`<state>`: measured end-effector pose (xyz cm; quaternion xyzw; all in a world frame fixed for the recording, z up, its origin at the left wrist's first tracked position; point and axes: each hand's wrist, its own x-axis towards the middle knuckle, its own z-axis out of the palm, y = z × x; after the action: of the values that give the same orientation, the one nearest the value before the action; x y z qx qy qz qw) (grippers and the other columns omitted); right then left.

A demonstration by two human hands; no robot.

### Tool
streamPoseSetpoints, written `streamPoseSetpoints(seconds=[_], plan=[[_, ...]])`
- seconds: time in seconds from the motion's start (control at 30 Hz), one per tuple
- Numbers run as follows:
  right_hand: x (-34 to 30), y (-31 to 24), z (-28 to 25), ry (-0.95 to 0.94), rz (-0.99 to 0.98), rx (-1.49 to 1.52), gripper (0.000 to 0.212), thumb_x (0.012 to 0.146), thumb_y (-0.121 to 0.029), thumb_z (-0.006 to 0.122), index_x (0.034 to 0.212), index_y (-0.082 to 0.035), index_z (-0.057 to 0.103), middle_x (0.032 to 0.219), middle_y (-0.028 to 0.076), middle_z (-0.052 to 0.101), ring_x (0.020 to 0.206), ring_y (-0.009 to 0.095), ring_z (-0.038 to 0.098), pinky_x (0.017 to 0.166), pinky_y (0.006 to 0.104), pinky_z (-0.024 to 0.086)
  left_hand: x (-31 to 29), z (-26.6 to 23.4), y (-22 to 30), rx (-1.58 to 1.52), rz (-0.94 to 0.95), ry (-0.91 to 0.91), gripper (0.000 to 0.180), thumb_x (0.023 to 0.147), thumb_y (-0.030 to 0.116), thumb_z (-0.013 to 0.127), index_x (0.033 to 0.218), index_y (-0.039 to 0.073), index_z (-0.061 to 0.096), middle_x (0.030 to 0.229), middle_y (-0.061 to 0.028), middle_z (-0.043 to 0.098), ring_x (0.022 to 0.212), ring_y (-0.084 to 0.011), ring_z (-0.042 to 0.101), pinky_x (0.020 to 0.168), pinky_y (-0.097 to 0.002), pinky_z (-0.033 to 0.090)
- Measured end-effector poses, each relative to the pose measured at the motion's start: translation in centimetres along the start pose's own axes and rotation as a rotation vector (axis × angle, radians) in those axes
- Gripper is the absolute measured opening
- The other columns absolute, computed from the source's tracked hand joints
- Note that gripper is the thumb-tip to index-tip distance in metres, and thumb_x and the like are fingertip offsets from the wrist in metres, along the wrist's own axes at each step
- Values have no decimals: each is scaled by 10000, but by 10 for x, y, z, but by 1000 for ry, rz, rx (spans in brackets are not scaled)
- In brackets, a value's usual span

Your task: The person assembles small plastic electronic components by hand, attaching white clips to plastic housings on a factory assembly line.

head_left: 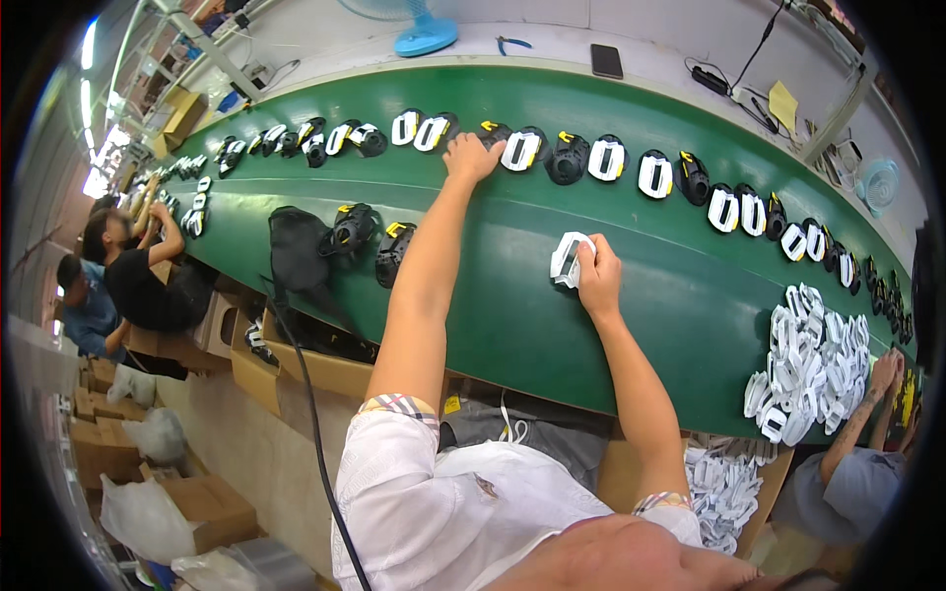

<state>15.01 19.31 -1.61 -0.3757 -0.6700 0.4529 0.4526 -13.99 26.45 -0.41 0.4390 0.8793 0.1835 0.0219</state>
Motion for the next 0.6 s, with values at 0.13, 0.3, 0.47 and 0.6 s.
streamPoseSetpoints(seconds=[0.13,0.3,0.47,0.6], plan=[[1,1,-1,24,34,71,236,897,-218,506,827,2,554,623,56,543,569,109,477,515,282,377,-11,-15,3,-80,47,75,666,700,404,716,1144,-29,473,1177,-232,513,1088,-358,513,892,-409,437],[17,3,-5,13,97,512,224,931,-180,520,1061,-4,569,834,-10,579,655,38,478,546,202,381,-67,-32,30,-786,68,-79,586,697,158,732,1185,-18,460,1075,-133,567,931,-190,567,781,-330,466],[27,-4,-27,58,115,688,279,918,-156,548,1134,20,562,920,14,614,758,52,537,631,198,420,-143,-24,71,-1511,133,-699,444,822,114,650,1209,5,461,1067,-72,576,923,-123,584,777,-278,492],[25,-11,-49,6,106,610,307,901,-115,575,1170,33,558,978,33,618,834,63,560,678,207,457,-155,-17,80,-1547,131,-862,447,878,189,572,1279,56,426,1156,-66,553,1019,-144,568,857,-309,472]])
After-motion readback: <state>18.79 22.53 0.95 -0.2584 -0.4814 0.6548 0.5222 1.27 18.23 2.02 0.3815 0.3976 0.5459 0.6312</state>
